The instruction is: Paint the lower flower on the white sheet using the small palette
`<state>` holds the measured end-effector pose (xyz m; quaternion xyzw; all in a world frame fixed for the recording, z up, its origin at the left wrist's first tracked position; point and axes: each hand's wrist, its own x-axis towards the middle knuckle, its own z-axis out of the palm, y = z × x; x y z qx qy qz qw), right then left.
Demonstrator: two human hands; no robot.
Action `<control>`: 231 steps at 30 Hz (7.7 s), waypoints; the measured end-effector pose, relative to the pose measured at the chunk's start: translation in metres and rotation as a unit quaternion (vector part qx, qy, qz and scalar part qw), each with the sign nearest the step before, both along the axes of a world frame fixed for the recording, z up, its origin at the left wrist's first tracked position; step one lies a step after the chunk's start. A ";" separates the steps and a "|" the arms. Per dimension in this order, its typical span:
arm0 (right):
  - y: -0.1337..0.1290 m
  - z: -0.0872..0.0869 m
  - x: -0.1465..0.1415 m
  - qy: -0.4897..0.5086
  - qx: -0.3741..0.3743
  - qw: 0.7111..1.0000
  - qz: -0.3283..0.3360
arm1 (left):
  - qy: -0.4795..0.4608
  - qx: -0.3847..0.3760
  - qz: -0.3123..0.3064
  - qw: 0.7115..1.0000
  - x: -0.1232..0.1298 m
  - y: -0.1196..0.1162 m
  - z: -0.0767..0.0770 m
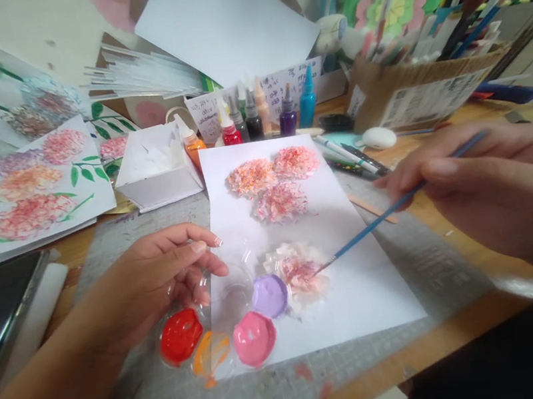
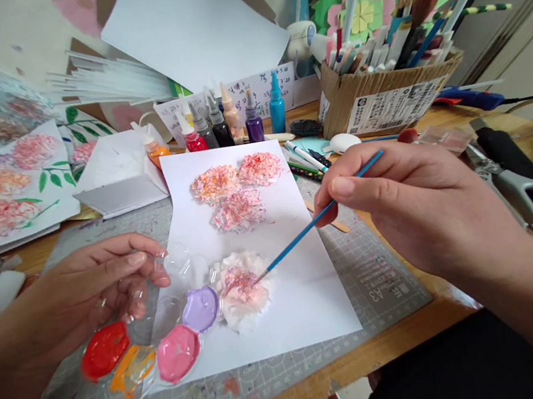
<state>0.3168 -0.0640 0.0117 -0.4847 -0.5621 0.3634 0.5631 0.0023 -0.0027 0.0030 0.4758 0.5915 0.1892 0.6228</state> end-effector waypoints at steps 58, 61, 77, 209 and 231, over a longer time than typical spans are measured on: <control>-0.016 0.000 -0.005 -0.028 -0.031 0.997 -0.068 | -0.047 0.061 -0.043 0.996 -0.008 0.001 -0.005; -0.015 0.000 -0.006 -0.026 -0.026 0.997 -0.066 | -0.049 0.061 -0.042 0.996 -0.008 0.002 -0.007; -0.014 -0.001 -0.001 -0.040 -0.034 0.997 -0.049 | -0.035 0.060 -0.025 0.997 -0.008 0.003 -0.007; -0.023 0.007 -0.025 -0.234 0.033 0.971 -0.028 | -0.049 0.105 -0.031 0.993 -0.012 0.009 0.003; -0.015 0.002 -0.026 -0.095 0.064 0.991 -0.064 | -0.048 0.089 -0.019 0.995 -0.013 0.010 0.000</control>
